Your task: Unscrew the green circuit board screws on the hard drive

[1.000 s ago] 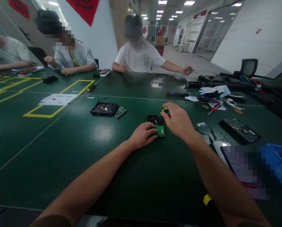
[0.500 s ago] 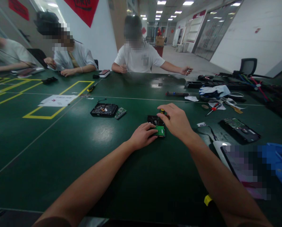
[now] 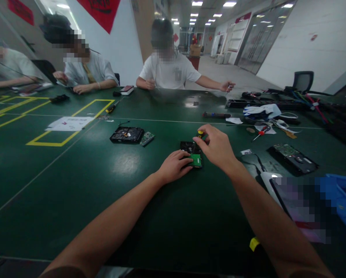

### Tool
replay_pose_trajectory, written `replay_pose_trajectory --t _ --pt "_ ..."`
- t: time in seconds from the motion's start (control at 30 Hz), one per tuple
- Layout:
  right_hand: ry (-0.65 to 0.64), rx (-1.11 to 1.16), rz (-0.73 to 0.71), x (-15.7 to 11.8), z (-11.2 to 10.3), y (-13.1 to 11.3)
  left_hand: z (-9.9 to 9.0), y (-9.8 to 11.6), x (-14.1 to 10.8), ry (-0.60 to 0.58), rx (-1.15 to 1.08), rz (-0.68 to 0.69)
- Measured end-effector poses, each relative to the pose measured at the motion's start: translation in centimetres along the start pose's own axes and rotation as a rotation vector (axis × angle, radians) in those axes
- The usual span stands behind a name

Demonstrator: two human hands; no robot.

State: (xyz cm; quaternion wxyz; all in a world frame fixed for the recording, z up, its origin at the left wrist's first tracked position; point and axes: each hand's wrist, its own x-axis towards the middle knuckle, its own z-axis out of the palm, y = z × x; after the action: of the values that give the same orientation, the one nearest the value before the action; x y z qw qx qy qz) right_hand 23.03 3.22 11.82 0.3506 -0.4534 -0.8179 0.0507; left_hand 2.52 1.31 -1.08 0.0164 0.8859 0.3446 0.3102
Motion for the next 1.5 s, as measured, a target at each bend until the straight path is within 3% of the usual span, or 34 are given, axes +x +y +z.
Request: replay_pose_trajectory --t 0.2,0.43,0.83,1.0,1.17,1.5 --pt "-0.035 0.041 -0.005 0.0 0.0 -0.3 0.0 0.0 0.1 0.002 -0.003 0.004" --pt "-0.132 0.485 0.200 -0.1 0.9 0.7 -0.2 0.2 0.1 -0.003 -0.009 0.001" --pt "-0.175 0.932 0.392 0.3 1.3 0.1 -0.5 0.2 0.2 -0.023 -0.020 -0.006" --pt "-0.134 0.943 0.442 0.5 1.2 0.7 -0.3 0.2 0.2 -0.027 -0.010 -0.014" --pt "-0.172 0.842 0.380 0.6 0.9 1.0 -0.3 0.2 0.1 -0.021 -0.004 -0.015" --pt "-0.225 0.962 0.435 0.3 1.0 0.2 -0.3 0.1 0.1 -0.022 -0.014 -0.012"
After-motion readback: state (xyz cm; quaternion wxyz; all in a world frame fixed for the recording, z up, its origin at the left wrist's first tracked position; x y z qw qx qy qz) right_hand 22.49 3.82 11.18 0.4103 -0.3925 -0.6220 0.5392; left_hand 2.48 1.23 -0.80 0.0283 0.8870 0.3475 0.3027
